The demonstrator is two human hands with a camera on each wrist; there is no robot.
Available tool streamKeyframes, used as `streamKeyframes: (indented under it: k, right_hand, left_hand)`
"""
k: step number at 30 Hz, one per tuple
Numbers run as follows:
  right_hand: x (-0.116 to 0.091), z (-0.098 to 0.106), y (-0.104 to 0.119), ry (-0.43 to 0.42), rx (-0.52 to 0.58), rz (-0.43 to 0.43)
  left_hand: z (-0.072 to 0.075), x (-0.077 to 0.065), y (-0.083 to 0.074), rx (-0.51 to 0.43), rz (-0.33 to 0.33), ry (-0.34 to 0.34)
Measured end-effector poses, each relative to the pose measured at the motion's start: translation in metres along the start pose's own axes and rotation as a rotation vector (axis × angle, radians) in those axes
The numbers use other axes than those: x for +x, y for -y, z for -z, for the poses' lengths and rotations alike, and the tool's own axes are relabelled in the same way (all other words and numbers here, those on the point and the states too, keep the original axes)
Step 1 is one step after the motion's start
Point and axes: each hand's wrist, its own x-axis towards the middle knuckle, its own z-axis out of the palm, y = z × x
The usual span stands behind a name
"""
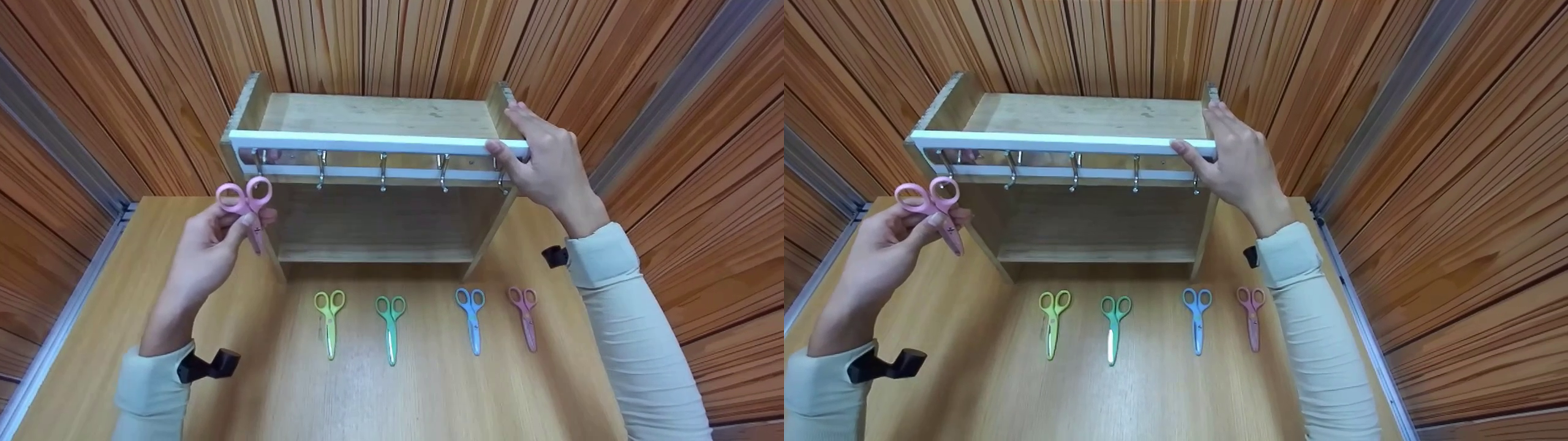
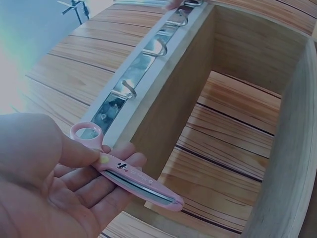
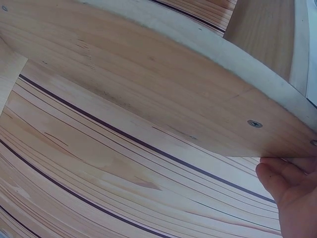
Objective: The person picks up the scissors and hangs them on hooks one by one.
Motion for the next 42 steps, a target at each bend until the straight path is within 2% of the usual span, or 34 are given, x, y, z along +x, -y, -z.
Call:
streamKeyframes:
  k: [16,28,35,42]
  right_hand:
    - [-0.001,-0.001,0.0,0.016,-0.017,-0.007]
    - [0.001,-0.001,0.0,-0.015,-0.002,0.024]
    - [0.0,-0.001,-0.001,-0.007,-0.005,0.019]
    - [0.0,-0.001,-0.001,0.002,-0.006,0.008]
  left_hand:
    - [0.001,0.011,0.015,-0.159,0.078,0.031]
    - [0.001,0.016,0.026,-0.147,0.061,0.05]
    - [0.0,0.017,0.027,-0.174,0.082,0.063]
    - [-0.001,0.017,0.029,-0.135,0.074,0.044]
